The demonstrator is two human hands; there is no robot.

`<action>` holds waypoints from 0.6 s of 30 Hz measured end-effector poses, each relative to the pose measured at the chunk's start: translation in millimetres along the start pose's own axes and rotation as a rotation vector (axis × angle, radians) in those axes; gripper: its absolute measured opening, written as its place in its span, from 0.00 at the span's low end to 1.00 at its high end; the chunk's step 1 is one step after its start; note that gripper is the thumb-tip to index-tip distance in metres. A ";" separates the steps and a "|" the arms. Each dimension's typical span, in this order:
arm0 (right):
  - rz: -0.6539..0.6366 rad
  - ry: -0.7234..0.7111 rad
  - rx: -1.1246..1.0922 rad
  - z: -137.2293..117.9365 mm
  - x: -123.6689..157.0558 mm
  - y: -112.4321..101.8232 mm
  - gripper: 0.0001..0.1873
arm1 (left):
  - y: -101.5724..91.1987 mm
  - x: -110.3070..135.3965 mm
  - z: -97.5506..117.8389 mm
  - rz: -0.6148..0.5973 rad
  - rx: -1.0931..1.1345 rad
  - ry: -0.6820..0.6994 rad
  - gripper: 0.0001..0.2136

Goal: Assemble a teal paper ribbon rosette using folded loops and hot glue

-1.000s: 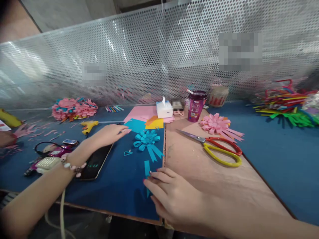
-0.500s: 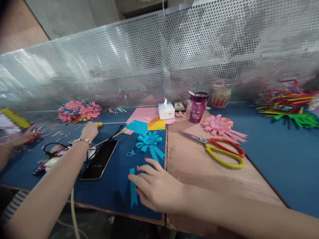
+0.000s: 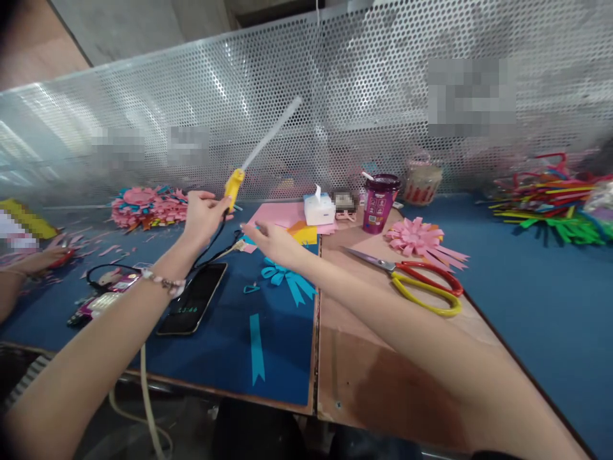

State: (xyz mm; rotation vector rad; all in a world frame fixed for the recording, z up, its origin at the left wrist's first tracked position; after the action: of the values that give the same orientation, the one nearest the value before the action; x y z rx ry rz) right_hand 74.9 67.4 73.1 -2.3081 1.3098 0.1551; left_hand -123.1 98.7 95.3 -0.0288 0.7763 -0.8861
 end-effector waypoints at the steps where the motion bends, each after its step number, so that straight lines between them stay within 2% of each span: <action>1: 0.011 0.052 -0.179 1.5 -10.5 1.3 0.20 | 6.7 13.9 13.0 -0.046 0.075 0.024 0.17; 4: 0.043 0.148 -0.571 4.5 -26.9 3.8 0.18 | 17.2 56.6 51.8 -0.172 0.147 0.125 0.17; 6: 0.124 0.182 -0.666 7.1 -23.3 1.4 0.14 | 18.1 79.0 72.8 -0.228 0.084 0.240 0.16; 8: 0.221 0.197 -0.681 10.4 -9.2 -2.3 0.09 | 19.5 93.9 83.6 -0.333 0.061 0.270 0.17; 12: 0.338 0.226 -0.684 15.8 35.8 -8.4 0.04 | 20.7 117.6 87.4 -0.656 0.149 0.177 0.12; 14: 0.375 0.259 -0.687 15.8 60.3 -12.0 0.04 | 14.4 133.5 84.8 -0.756 0.054 0.162 0.10; 16: 0.382 0.352 -0.692 14.3 83.8 -14.4 0.06 | 3.3 152.9 80.1 -0.807 -0.140 0.244 0.11; 18: 0.342 0.454 -0.674 10.6 104.9 -14.2 0.10 | -9.9 174.9 74.8 -0.828 -0.283 0.417 0.13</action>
State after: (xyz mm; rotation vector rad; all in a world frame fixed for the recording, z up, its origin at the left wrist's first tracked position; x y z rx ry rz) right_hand 144.5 -3.4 34.7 -2.7416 2.1471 0.2189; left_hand -16.6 -52.2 48.7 -0.4539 1.3140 -1.5848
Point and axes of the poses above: each hand's wrist, its own x-axis away from the middle knuckle, its own y-axis out of the palm, z = x × y, the point moved 4 cm from there along -x, towards the middle knuckle, and after that the axes turned 1 degree about y, right-handed, at the moved point
